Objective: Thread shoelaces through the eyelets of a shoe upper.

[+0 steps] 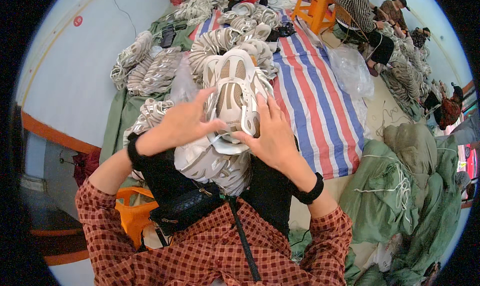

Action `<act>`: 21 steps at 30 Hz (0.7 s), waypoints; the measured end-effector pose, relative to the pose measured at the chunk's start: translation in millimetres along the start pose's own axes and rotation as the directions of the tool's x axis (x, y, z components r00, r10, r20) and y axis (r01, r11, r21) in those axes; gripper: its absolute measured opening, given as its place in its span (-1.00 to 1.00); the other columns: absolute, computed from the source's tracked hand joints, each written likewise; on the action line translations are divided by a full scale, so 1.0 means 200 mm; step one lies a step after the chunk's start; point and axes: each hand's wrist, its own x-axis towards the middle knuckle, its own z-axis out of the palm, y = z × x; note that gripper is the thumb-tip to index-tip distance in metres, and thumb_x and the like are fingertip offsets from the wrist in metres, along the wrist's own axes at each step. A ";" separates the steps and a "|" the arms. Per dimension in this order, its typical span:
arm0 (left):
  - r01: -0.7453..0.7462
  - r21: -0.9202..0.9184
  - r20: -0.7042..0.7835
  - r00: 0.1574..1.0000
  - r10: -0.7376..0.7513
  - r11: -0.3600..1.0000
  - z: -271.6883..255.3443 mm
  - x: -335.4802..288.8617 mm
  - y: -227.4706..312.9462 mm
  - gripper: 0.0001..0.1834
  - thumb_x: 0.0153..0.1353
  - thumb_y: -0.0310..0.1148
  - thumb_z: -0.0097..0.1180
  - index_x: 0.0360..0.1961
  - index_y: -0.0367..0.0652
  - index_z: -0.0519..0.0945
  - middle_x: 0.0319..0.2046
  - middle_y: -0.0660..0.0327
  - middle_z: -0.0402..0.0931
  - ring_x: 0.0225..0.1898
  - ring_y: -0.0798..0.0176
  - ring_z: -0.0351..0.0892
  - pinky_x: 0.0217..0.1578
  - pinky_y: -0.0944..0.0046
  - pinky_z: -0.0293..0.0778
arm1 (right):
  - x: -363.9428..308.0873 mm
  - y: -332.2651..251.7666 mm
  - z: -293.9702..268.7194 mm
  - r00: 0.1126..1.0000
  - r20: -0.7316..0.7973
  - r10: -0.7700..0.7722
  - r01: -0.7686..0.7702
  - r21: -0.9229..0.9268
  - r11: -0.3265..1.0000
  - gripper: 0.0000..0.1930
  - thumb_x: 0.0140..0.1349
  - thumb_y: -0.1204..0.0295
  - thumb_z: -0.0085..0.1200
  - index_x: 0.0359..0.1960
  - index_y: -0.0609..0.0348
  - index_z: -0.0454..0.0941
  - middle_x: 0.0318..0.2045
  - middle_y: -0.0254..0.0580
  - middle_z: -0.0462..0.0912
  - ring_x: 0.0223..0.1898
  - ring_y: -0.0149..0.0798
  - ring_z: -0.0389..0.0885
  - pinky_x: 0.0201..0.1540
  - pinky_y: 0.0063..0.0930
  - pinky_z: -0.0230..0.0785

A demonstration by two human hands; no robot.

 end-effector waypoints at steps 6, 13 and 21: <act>-0.242 0.476 0.007 0.962 0.271 0.846 0.07 -0.08 -0.04 -0.15 0.09 -0.43 0.03 0.37 -0.29 -0.07 -0.67 0.04 0.49 -0.63 -0.07 0.53 -0.57 -0.02 0.34 | -0.10 0.10 -0.02 0.995 0.097 -0.031 0.011 0.199 0.980 0.00 0.07 0.06 0.24 0.37 0.36 -0.08 0.28 0.45 0.09 0.33 0.29 0.10 0.33 -0.08 0.04; -0.438 0.520 0.042 0.870 0.491 0.733 0.02 -0.08 -0.05 -0.12 -0.03 -0.49 0.07 0.38 -0.21 0.03 -0.54 0.12 0.52 -0.58 0.08 0.56 -0.63 0.12 0.35 | -0.05 0.09 -0.16 0.938 0.199 0.283 -0.336 0.716 0.612 -0.25 0.16 0.32 0.24 0.30 0.38 0.13 0.14 0.08 0.44 0.02 -0.26 0.54 0.07 -0.42 0.39; -0.335 0.386 -0.181 0.886 0.427 0.860 0.10 -0.03 -0.05 -0.24 0.06 -0.45 0.03 0.35 -0.01 0.13 -0.68 0.04 0.46 -0.65 -0.07 0.49 -0.60 0.01 0.34 | -0.04 0.24 -0.06 0.929 -0.154 0.335 -0.225 0.484 0.846 -0.35 0.10 0.42 0.24 0.24 0.28 0.26 -0.01 0.00 0.52 -0.03 -0.16 0.52 0.04 -0.30 0.37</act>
